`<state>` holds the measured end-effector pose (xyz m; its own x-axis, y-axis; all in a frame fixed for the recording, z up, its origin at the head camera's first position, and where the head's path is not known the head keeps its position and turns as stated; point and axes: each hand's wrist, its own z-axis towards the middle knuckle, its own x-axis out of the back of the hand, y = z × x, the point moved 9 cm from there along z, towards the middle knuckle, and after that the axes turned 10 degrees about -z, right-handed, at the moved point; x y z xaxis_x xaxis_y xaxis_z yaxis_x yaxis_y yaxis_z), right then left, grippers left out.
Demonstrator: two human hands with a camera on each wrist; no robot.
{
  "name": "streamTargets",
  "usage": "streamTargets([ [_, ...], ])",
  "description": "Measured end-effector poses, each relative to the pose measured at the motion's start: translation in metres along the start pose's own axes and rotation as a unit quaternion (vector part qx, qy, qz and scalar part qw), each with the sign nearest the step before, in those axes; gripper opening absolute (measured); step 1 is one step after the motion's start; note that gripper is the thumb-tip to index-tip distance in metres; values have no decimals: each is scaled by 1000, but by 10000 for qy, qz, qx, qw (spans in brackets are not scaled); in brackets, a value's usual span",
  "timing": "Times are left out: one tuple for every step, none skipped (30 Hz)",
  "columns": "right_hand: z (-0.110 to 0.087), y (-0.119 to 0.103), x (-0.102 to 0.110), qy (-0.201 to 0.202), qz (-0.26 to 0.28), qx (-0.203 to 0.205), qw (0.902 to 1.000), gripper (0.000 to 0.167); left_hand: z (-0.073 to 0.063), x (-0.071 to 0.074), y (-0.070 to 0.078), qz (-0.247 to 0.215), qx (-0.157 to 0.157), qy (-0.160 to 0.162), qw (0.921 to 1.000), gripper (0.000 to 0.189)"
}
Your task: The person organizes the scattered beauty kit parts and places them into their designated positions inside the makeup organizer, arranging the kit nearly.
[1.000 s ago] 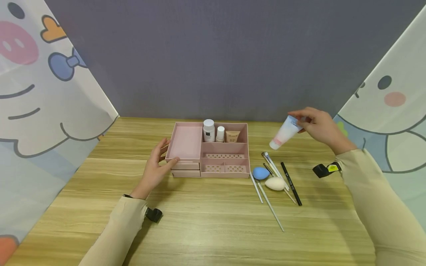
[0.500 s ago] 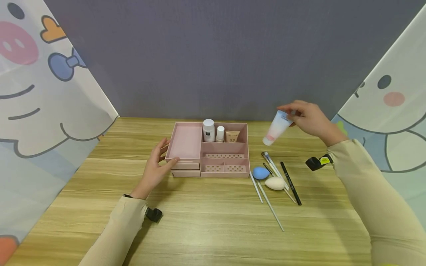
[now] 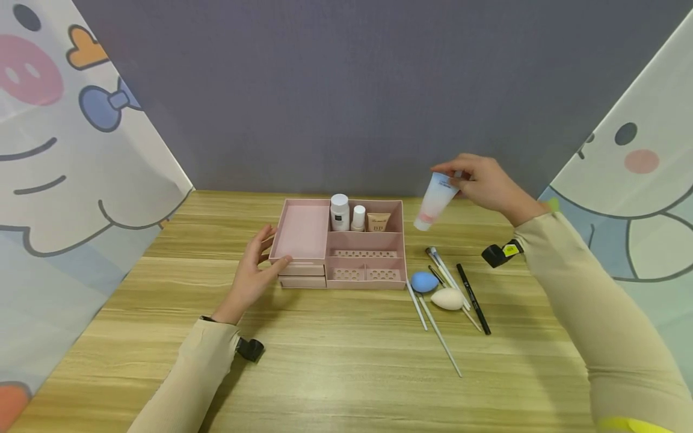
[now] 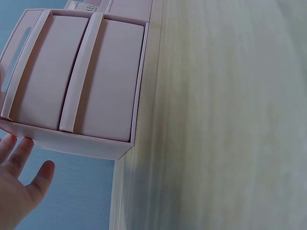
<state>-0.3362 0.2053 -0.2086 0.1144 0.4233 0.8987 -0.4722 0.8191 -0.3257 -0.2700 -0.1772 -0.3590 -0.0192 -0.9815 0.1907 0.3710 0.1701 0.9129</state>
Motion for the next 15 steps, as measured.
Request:
streamTargets([
  [2, -2, -1, -11, -2, 26, 10000, 33, 0, 0, 0, 0, -6, 2, 10000, 76],
  [3, -4, -2, -22, -5, 55, 10000, 33, 0, 0, 0, 0, -11, 3, 10000, 76],
  [5, -6, -2, -26, -32, 97, 9999, 33, 0, -1, 0, -5, -16, 4, 10000, 76],
  [6, -8, -3, -36, -34, 116, 9999, 33, 0, -1, 0, 2, -20, 3, 10000, 76],
  [7, -9, -4, -42, -37, 132, 9999, 33, 0, -1, 0, 1, -24, 12, 10000, 76],
  [8, -11, -4, -37, -32, 161, 9999, 33, 0, -1, 0, 3, -29, 15, 10000, 76],
  [9, -13, -5, -40, -22, 183, 9998, 34, 0, -1, 0, 4, -33, 18, 10000, 76],
  [10, -15, -5, -37, -15, 209, 9998, 34, 0, -1, -1, 15, -36, 13, 10000, 75],
  [11, -16, -6, -36, -4, 226, 9997, 34, 0, -1, -1, 12, -36, 15, 10000, 76],
  [12, -18, -6, -39, 18, 236, 9997, 34, 0, -1, -1, 14, -35, 15, 10000, 76],
  [13, -19, -7, -36, 25, 253, 9997, 35, 0, -1, -1, 6, -35, 19, 10000, 76],
  [14, -21, -7, -34, 44, 262, 9996, 35, 0, -1, 0, 4, -35, 16, 10000, 76],
  [15, -22, -8, -37, 75, 270, 9996, 35, 0, 0, 0, 4, -28, 17, 10000, 77],
  [16, -23, -9, -39, 107, 273, 9996, 34, 0, 0, -1, 10, -23, 17, 10000, 76],
  [17, -24, -10, -37, 146, 266, 9995, 34, 0, 0, -1, 5, -14, 21, 10000, 77],
])
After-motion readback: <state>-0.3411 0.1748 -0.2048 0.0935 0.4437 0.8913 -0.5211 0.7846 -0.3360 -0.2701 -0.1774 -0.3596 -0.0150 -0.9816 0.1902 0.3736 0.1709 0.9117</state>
